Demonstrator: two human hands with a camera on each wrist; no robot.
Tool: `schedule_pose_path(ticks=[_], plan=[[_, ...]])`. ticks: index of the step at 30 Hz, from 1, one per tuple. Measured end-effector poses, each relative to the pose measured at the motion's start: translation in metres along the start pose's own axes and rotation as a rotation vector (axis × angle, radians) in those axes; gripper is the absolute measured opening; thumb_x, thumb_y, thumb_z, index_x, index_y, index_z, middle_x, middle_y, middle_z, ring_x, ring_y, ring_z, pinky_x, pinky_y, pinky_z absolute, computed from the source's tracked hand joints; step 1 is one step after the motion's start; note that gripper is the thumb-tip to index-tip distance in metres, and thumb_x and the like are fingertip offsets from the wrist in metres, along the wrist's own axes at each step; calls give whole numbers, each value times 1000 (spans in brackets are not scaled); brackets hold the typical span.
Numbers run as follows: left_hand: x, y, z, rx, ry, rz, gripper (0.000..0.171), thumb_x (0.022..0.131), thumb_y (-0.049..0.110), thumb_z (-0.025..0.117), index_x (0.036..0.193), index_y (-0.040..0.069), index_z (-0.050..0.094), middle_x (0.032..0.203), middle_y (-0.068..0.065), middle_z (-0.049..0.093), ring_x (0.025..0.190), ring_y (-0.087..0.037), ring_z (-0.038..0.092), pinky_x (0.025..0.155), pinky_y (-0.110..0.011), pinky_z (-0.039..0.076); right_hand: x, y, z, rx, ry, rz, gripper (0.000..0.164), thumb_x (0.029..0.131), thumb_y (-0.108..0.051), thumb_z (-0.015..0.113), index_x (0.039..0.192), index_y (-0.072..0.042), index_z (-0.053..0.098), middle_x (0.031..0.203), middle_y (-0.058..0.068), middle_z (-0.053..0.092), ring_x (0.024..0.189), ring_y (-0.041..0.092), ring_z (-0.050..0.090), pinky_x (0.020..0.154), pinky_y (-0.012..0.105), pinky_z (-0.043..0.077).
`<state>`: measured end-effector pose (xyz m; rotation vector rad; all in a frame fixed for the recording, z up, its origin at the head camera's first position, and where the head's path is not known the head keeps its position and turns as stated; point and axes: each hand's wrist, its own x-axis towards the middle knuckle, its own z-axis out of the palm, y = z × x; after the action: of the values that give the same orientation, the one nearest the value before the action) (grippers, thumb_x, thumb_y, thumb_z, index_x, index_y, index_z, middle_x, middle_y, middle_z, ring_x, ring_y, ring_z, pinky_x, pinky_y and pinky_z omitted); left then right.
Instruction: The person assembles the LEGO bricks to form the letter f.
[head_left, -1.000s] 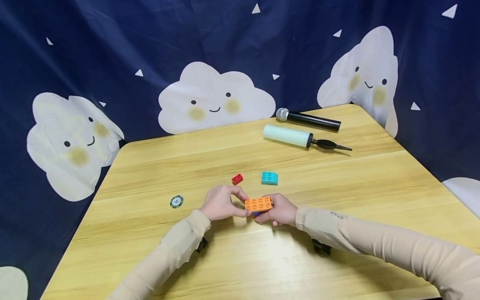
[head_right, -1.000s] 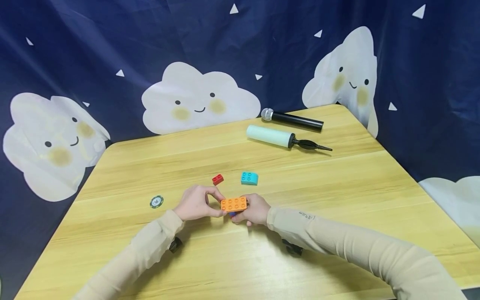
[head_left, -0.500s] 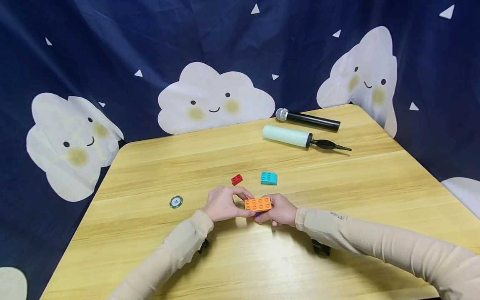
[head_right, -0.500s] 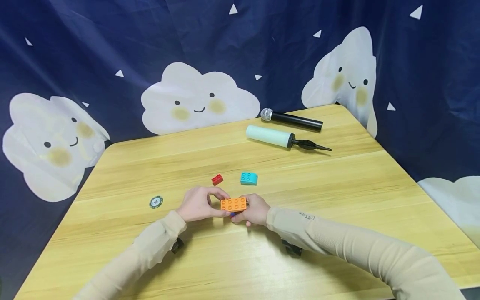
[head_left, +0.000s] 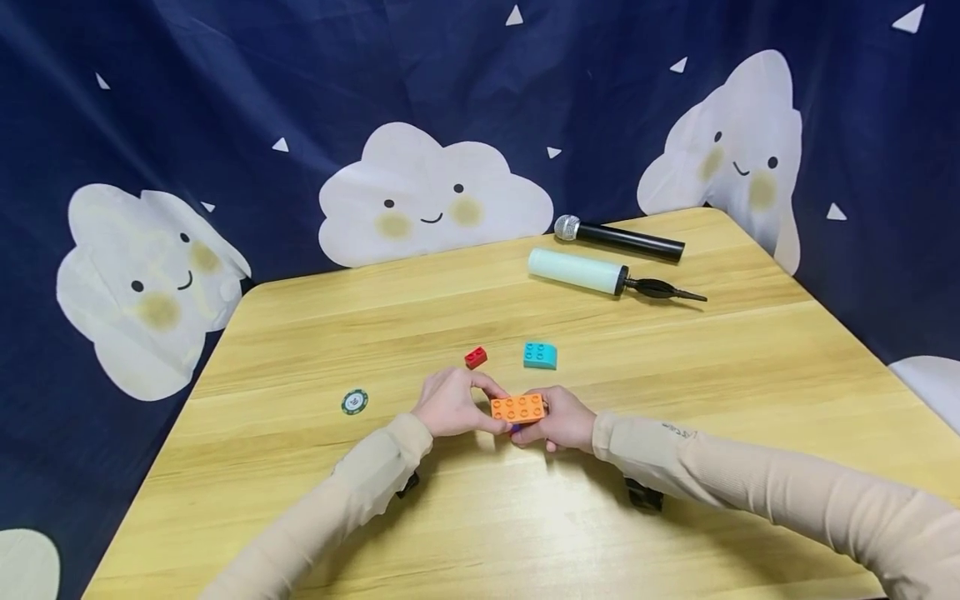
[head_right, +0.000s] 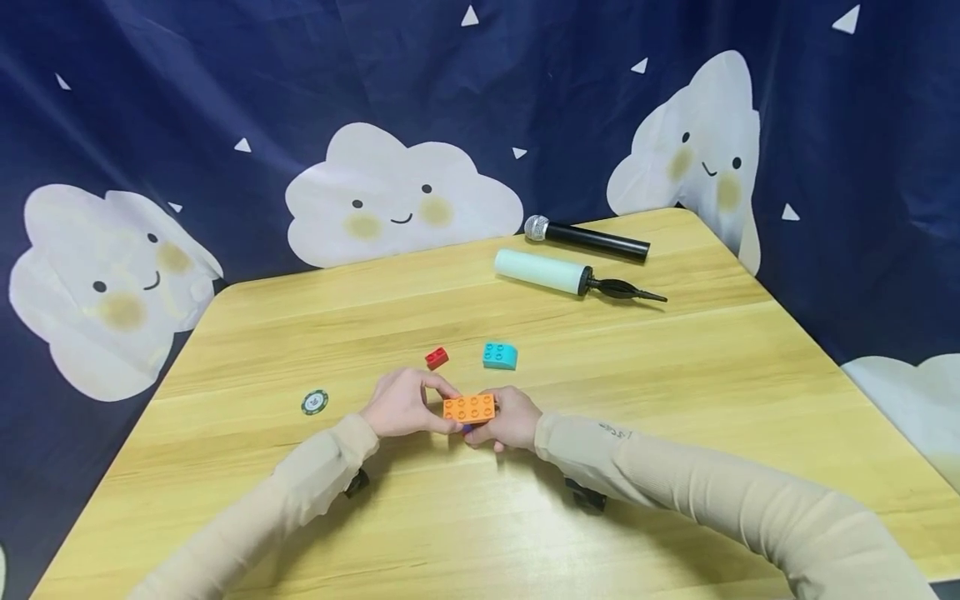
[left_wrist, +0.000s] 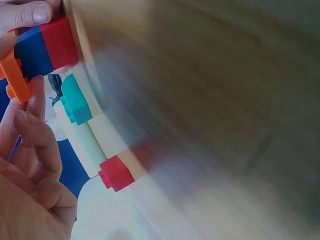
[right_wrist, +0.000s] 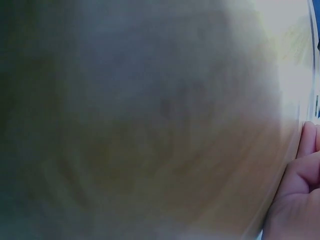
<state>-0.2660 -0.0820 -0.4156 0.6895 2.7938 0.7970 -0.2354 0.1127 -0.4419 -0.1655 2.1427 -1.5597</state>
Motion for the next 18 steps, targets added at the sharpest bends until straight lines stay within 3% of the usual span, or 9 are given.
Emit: schedule_pose_path(ticks=[7, 14, 18], plan=[[1, 4, 0, 12, -3, 4, 27, 59, 41, 82, 84, 34, 74, 75, 17, 68, 56, -10, 35, 54, -28, 30, -2, 0, -2, 6, 13, 4, 44, 74, -3, 79, 113, 1, 61, 89, 7, 69, 44, 7, 45, 43, 19, 41], [0, 5, -5, 142, -6, 79, 32, 59, 47, 82, 86, 36, 70, 81, 23, 67, 62, -3, 47, 54, -27, 32, -1, 1, 1, 10, 7, -10, 42, 73, -3, 78, 112, 2, 62, 86, 5, 69, 44, 7, 45, 43, 18, 40], [0, 4, -3, 163, -9, 69, 33, 60, 52, 82, 87, 36, 70, 83, 24, 68, 63, -2, 47, 54, -27, 33, -1, 2, 1, 16, -1, -15, 43, 73, -2, 78, 112, 3, 62, 83, 5, 69, 43, 7, 45, 42, 18, 40]])
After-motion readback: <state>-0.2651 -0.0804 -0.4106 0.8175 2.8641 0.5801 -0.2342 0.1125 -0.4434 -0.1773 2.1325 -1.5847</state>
